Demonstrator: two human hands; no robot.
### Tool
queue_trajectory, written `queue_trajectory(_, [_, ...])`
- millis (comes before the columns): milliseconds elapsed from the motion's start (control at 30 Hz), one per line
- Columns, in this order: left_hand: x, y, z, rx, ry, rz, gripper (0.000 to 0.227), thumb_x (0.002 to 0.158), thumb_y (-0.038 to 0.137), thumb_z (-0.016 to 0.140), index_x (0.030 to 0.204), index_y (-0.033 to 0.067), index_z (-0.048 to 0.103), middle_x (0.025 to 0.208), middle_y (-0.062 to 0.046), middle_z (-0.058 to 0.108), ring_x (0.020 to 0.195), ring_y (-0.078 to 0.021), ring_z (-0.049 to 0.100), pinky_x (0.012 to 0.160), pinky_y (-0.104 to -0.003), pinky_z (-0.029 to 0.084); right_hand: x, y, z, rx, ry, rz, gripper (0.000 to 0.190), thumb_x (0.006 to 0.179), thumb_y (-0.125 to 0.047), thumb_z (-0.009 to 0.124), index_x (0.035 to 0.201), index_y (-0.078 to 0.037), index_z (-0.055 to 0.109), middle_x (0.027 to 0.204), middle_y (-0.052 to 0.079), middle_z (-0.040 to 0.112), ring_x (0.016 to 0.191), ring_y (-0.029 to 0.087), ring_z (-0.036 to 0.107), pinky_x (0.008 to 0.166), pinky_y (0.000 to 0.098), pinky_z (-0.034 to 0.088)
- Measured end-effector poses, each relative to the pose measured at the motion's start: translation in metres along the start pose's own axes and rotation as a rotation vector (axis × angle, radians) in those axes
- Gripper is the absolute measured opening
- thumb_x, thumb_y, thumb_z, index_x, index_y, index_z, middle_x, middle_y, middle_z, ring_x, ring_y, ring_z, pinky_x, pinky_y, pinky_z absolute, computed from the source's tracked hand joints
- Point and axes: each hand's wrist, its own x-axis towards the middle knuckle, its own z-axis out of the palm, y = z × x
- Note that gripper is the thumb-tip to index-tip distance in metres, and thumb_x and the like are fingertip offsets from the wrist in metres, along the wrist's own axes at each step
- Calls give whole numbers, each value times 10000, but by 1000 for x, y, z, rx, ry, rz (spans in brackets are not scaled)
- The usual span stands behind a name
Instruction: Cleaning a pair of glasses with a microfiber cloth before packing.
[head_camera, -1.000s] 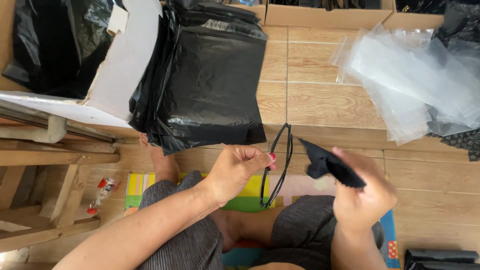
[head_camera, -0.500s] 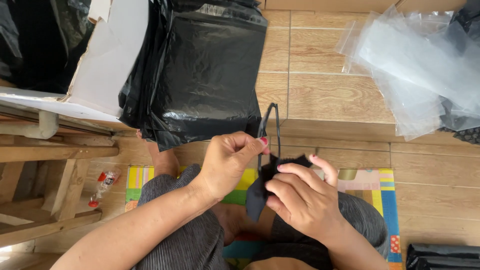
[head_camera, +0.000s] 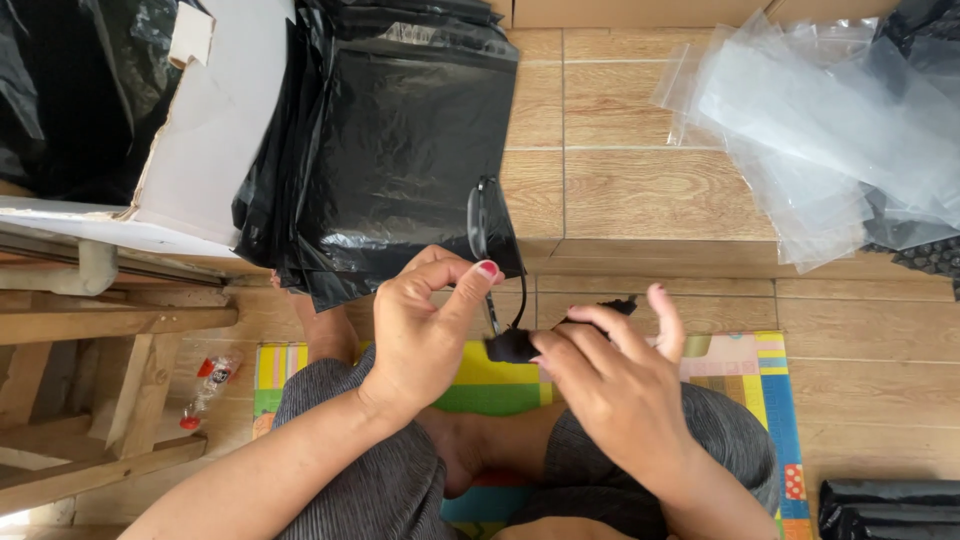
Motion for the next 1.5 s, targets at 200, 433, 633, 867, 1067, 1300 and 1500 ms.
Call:
queue_trajectory(200, [-1,0,1,15,18,-10,252,935,304,704,788,121,797,747,17,691,716,-85,656,639,-244,515,-1,-8,10,123,94,-19,180,1050,-293,635,1124,-137,688,890,-27,736,956,158,690,1166,542,239])
queue_trajectory(433, [1,-2,-11,-87,62,-90,219,938,264,690,851,109,818,831,-25,740,834,-97,698,818,-235,534,-4,7,11,248,74,63,80,964,-151,723,1042,-147,709,1009,-21,781,1011,187,742,1213,606,172])
queue_trajectory(633, [-2,-1,-8,-71,12,-98,244,940,292,684,843,112,818,818,-8,741,820,-92,697,794,-237,543,-1,-9,18,130,167,-58,62,1024,-208,721,1074,-172,718,908,-25,750,926,147,727,1168,554,227])
queue_trajectory(867, [-5,-7,-6,-10,58,15,211,930,254,727,795,101,780,785,5,706,763,-98,656,703,-257,533,5,-16,11,59,11,-72,77,1024,-253,719,1051,-184,698,993,-23,702,1041,169,654,1153,596,198])
queue_trajectory(1067, [2,-4,-20,-50,33,-20,217,963,221,665,851,94,800,827,-27,711,821,-107,659,802,-260,519,-3,2,17,4,25,-71,45,1023,-175,695,1054,-199,717,938,-40,676,1001,151,657,1165,551,225])
queue_trajectory(1300, [6,-15,-48,-343,-6,-239,260,974,218,644,752,99,710,810,-21,724,826,-83,596,870,-267,448,-8,48,-7,126,-19,-103,88,992,-149,709,959,-201,647,864,-40,676,957,173,695,1165,595,264])
queue_trajectory(1500, [1,-19,-53,-490,-52,-300,218,964,170,667,799,51,746,826,-76,752,838,-136,667,925,-300,500,-37,94,-15,543,-151,5,112,863,-135,729,951,-157,665,889,-47,727,895,128,708,1222,533,356])
